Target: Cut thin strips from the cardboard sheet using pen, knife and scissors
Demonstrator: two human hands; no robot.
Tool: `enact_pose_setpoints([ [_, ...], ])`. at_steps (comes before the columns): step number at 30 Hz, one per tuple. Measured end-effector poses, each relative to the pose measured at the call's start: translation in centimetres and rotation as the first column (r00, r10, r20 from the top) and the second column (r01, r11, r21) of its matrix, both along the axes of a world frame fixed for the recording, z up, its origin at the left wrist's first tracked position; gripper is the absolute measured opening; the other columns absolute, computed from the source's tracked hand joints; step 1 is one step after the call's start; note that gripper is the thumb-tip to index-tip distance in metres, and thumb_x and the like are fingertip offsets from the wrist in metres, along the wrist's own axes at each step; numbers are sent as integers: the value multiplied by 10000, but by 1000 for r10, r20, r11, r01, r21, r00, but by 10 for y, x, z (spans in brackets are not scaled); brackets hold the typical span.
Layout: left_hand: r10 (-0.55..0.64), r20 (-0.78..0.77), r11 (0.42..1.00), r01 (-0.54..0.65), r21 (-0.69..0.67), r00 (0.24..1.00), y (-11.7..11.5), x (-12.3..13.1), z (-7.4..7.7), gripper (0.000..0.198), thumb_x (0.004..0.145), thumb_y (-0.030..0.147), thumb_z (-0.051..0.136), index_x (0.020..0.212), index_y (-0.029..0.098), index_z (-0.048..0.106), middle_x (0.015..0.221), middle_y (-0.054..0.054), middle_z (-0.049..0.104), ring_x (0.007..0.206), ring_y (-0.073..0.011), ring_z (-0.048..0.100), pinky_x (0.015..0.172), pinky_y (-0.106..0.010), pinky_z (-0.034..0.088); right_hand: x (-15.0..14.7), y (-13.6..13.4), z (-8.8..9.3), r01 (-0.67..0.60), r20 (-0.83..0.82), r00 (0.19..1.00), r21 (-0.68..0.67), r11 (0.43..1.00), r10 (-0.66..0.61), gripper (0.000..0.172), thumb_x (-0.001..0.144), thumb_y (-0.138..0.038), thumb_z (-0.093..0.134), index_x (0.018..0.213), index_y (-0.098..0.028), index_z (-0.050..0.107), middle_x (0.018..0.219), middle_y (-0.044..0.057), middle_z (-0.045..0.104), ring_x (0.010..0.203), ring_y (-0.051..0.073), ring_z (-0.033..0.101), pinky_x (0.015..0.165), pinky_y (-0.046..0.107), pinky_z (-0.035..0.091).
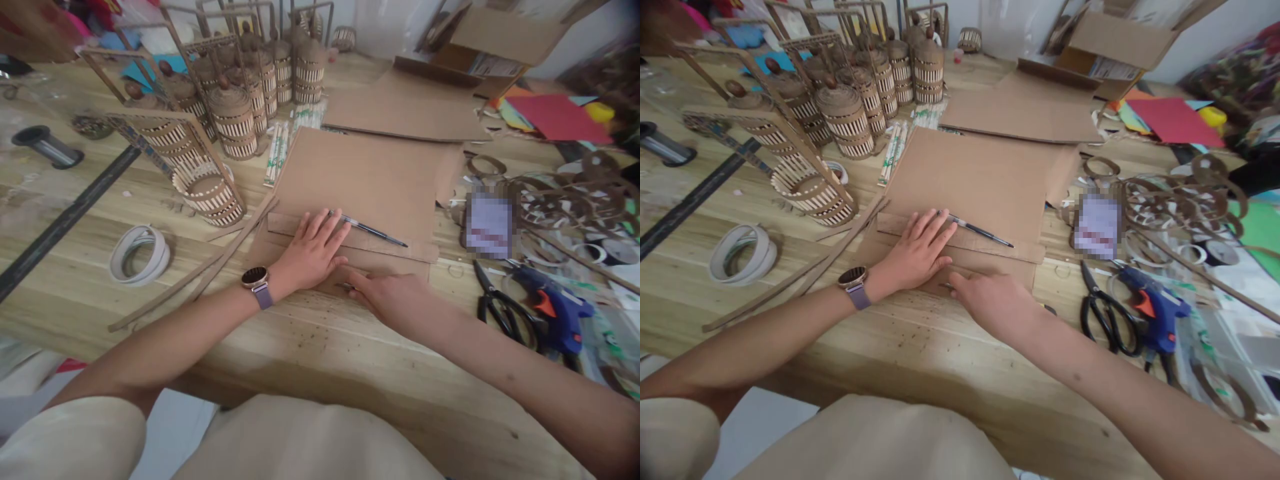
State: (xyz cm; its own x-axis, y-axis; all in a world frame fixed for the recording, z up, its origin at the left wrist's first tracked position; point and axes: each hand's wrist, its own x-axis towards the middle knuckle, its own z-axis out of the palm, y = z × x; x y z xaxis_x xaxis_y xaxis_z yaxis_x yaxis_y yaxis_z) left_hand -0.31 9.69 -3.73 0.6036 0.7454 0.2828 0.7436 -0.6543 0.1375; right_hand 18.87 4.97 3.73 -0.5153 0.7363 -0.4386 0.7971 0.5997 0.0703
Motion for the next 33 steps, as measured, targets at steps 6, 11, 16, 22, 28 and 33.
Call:
enact_pose_setpoints([
  [6,0,1,1000,0,-6,1000,-1,0,0,626,1032,467,389,1539,103,347,1624,-225,267,1502,-392,230,1196,-635,187,-1,0,0,-35,-12,999,21,999,36,229,1019,-290,435,1176,-229,590,862,30,746,646,165,666,460,285,162],
  [11,-3,-12,1000,3,4,1000,0,0,0,642,1029,491,380,1537,99,351,1618,-226,282,1494,-402,243,1195,-635,193,-3,0,-1,-75,14,997,38,997,74,203,1002,-236,457,1118,-218,622,811,26,728,620,162,651,442,289,175],
  [16,-4,-4,1000,4,18,1000,1,0,-3,649,1031,510,355,1533,99,358,1614,-225,291,1490,-401,249,1192,-637,194,-8,0,8,-156,109,983,73,985,147,290,947,-99,474,1172,-208,621,774,44,730,596,170,662,422,284,174],
  [22,-5,5,1000,5,25,1000,-1,0,-3,636,1034,482,373,1540,98,344,1613,-234,286,1495,-393,240,1195,-629,186,-24,4,22,-161,203,966,-20,987,161,473,821,43,506,1229,-164,625,762,69,751,664,215,718,443,268,299],
  [28,-16,6,1000,16,6,1000,-2,0,-1,629,1034,471,384,1538,98,344,1616,-234,280,1499,-405,224,1188,-642,182,-30,5,22,-176,194,965,-23,984,177,482,800,57,505,1214,-146,644,747,87,755,637,253,730,425,290,348],
  [33,-32,5,999,32,-7,999,-2,-2,0,609,1038,453,381,1535,103,355,1620,-221,281,1502,-390,223,1199,-628,160,-28,7,22,-181,232,954,-52,982,188,481,805,49,506,1212,-171,638,768,86,757,663,264,739,422,287,341],
])
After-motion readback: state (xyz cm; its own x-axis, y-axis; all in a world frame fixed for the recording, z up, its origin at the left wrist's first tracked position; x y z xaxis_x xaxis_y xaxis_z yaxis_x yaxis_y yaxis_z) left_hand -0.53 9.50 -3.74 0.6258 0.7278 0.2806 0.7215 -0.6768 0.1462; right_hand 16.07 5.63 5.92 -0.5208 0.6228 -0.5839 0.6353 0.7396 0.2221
